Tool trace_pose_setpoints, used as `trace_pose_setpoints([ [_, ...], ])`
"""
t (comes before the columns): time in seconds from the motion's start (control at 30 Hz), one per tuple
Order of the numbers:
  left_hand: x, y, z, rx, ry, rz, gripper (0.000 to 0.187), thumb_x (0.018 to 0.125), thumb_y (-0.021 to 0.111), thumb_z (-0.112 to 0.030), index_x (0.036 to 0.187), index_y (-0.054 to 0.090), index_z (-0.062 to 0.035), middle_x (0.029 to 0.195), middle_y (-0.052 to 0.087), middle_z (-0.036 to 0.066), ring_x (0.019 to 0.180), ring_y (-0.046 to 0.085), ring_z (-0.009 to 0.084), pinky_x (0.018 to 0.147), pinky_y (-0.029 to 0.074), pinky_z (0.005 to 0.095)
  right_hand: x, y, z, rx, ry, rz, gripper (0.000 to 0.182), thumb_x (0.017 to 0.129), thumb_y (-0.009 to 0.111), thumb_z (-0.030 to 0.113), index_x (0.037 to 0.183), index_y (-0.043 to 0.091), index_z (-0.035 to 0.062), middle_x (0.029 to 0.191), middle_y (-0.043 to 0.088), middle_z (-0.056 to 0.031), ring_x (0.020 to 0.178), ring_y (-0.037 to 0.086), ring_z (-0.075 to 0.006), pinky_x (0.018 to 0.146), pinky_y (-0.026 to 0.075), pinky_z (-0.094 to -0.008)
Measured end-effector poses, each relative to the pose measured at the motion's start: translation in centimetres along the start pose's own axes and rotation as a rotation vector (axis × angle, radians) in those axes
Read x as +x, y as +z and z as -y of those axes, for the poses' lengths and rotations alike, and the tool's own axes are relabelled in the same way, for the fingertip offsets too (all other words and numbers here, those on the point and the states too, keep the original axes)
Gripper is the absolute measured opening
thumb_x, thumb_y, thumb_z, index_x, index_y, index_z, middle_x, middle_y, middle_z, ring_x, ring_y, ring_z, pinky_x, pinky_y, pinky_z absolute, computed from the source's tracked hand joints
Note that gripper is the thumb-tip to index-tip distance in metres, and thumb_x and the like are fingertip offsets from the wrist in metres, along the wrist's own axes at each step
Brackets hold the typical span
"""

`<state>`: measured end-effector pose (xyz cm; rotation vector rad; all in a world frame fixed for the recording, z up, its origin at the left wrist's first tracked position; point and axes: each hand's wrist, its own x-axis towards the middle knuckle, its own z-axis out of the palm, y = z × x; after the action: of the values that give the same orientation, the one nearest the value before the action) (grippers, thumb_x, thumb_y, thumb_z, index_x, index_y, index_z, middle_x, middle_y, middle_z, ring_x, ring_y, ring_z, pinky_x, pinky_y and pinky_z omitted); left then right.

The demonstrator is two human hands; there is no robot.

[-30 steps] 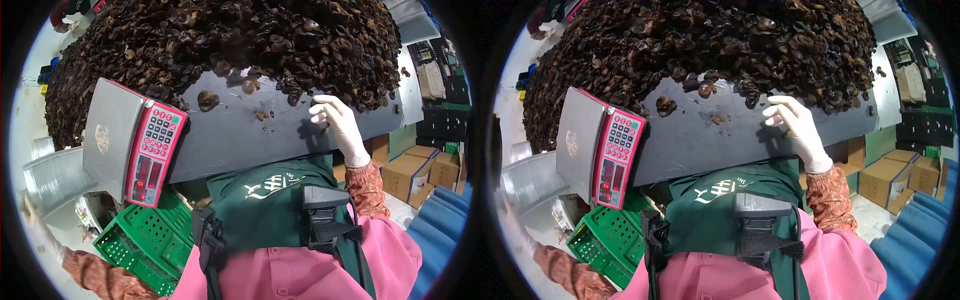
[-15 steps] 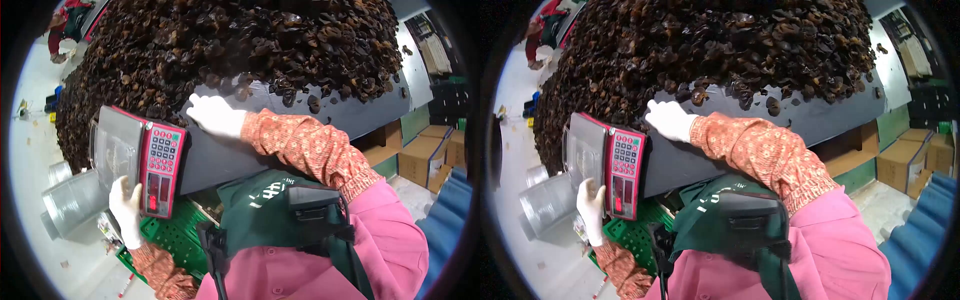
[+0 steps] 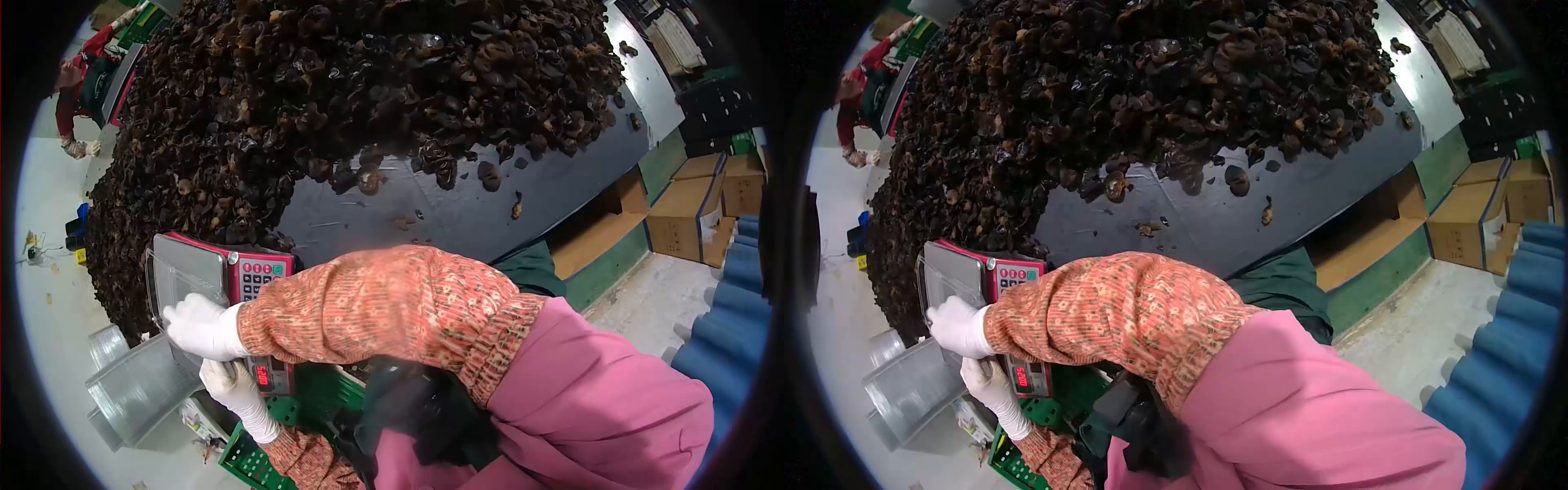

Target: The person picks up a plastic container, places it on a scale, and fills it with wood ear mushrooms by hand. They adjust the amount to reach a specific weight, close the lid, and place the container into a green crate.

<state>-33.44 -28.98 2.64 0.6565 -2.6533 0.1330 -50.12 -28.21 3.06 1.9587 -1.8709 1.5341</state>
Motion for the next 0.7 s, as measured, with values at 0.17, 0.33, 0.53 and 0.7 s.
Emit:
trace_pose_setpoints([
  [0.17, -1.1, 0.4, 2.0, -0.073, -0.089, 0.059, 0.041, 0.084, 0.074, -0.002, 0.125, 0.068, -0.0007, 0.111, 0.069, 0.012, 0.101, 0.065, 0.0288, 0.094, 0.049, 0.0408, -10.4, -6.0, 0.4, 0.096, -0.105, -0.023, 0.016, 0.077, 0.068, 0.020, 0.087, 0.067, 0.0082, 0.098, 0.063, -0.0060, 0.092, 0.062, -0.0237, 0.082, 0.048, -0.0359],
  [0.33, 1.5, -2.5, -4.5, -0.125, -0.246, -0.108, 0.043, 0.089, 0.075, 0.002, 0.131, 0.063, 0.0000, 0.108, 0.066, 0.008, 0.096, 0.062, 0.0207, 0.089, 0.050, 0.0343, -21.5, -9.5, -5.4, -0.261, 0.119, 0.189, 0.057, 0.093, 0.060, 0.030, 0.139, 0.055, -0.0051, 0.150, 0.050, -0.0229, 0.142, 0.045, -0.0326, 0.121, 0.028, -0.0539],
  [0.53, 9.8, -6.9, -18.2, -0.951, 0.418, 0.084, 0.022, 0.095, 0.058, 0.000, 0.113, 0.065, 0.0074, 0.090, 0.068, 0.016, 0.078, 0.062, 0.0243, 0.076, 0.052, 0.0369, -26.7, -16.7, -6.8, -0.407, 0.445, 0.386, 0.075, 0.095, 0.064, 0.046, 0.152, 0.045, -0.0004, 0.163, 0.039, -0.0193, 0.154, 0.032, -0.0291, 0.127, 0.014, -0.0558],
  [0.7, 15.1, -13.0, -18.8, -1.019, 1.053, 0.758, 0.033, 0.087, 0.070, -0.012, 0.119, 0.064, -0.0070, 0.110, 0.070, 0.017, 0.088, 0.067, 0.0273, 0.079, 0.056, 0.0437, -35.7, -25.2, -2.5, -0.752, 0.734, 0.245, 0.070, 0.092, 0.067, 0.038, 0.149, 0.049, 0.0024, 0.160, 0.042, -0.0195, 0.152, 0.034, -0.0324, 0.124, 0.018, -0.0595],
])
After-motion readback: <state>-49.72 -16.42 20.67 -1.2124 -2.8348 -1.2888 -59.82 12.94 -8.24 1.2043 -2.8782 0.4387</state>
